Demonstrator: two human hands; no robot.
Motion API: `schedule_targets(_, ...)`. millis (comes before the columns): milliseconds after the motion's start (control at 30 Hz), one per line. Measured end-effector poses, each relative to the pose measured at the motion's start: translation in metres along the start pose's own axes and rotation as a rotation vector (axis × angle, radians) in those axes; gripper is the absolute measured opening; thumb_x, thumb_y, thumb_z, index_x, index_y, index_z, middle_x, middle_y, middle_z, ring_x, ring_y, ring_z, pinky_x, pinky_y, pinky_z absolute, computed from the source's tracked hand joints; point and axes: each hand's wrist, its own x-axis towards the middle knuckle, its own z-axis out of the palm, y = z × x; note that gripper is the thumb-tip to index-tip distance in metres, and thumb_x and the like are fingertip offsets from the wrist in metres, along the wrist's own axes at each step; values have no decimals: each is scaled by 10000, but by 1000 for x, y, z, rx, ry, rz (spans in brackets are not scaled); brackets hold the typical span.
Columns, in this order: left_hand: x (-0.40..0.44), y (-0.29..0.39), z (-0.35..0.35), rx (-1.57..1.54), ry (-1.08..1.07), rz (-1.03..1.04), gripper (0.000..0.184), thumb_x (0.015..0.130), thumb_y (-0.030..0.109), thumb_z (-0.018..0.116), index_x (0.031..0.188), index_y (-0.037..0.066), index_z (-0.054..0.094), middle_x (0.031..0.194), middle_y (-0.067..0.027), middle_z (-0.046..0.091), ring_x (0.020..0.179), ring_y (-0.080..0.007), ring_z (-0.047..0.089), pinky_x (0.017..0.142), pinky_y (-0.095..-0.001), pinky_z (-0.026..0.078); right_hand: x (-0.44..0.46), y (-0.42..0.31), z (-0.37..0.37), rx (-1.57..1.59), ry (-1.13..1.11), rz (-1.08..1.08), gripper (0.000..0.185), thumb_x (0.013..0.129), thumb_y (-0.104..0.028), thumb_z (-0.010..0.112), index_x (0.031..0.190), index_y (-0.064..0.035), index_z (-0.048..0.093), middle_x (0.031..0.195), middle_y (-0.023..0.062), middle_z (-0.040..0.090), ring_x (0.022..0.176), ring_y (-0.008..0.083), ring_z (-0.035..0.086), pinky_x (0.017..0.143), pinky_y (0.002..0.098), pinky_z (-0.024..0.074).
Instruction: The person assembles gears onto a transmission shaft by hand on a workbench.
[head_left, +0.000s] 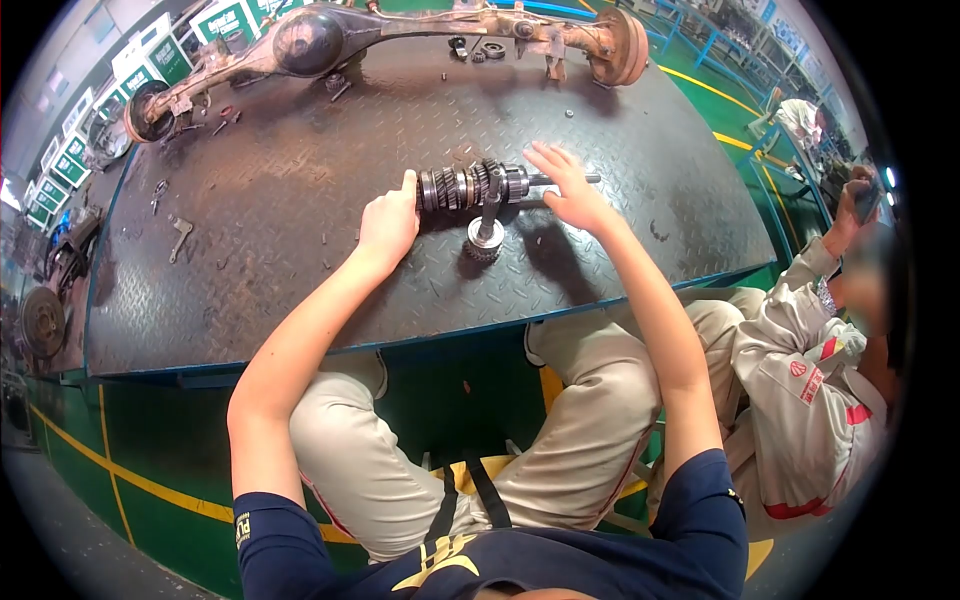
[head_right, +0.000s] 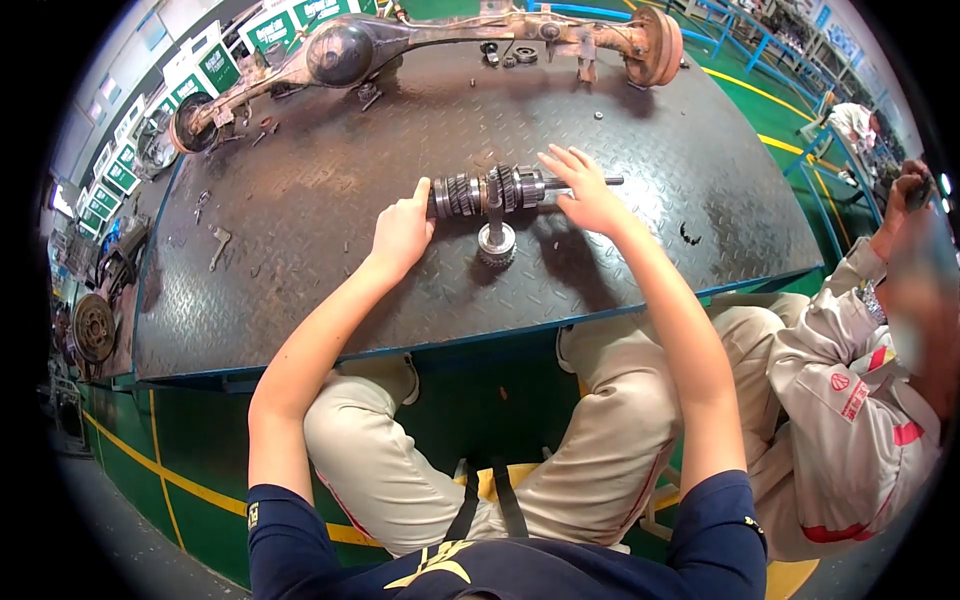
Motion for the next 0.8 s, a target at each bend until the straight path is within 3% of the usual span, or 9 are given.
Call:
schedule_targets(133,0,-2,1,-5,22,19,653,779,94,737,1376,-7,492,813,-244,694,778,-401,707,716,-479,575,6,19,-17,18,-91,-35,352,757,47,511,1003,-49,745,1397,142,586,1356,338,455,1137,428,356)
schedule_targets(267,-2,-1,-1,20,63,74,562,805,40,643,1341,-36,491,757,-216,692,721,-376,714,656,-465,585,9,15,-28,153,-91,175,306,749,58,525,957,-44,725,1353,131,617,1251,286,548,1080,362,412)
schedule_targets(333,-2,-1,-3,29,63,78,557,805,38,642,1336,-37,494,762,-218,694,726,-375,715,659,-464,585,8,3,-21,101,13,70,397,742,28,573,1105,-73,698,1364,130,598,1295,309,507,1105,389,393)
schedule_targets(367,-1,0,-3,30,63,78,557,805,38,642,1336,-37,494,762,-218,694,726,-375,715,659,-464,585,7,5,-18,101,13,69,397,742,28,573,1105,-73,698,1364,130,598,1295,309,507,1105,389,393)
schedule_targets(433,0,2,-6,-11,-21,-3,665,777,84,736,1388,1,489,854,-243,700,815,-397,708,736,-480,575,5,8,-9,-36,-69,-49,543,738,-11,622,1271,-121,625,1412,125,549,1347,342,447,1135,439,360)
schedule_targets(533,1,2,-6,-11,-25,-11,672,778,84,735,1396,0,486,851,-245,700,813,-399,708,738,-482,575,5,7,0,-146,-168,5,650,707,-44,726,1332,-154,587,1448,118,507,1372,359,411,1154,463,328)
schedule_targets(800,0,3,-7,-17,-31,-14,667,779,78,733,1396,-3,494,840,-253,697,807,-403,707,737,-483,575,13,-2,6,-234,-149,-41,625,667,-83,806,1258,-115,605,1408,102,540,1342,353,442,1124,476,352)
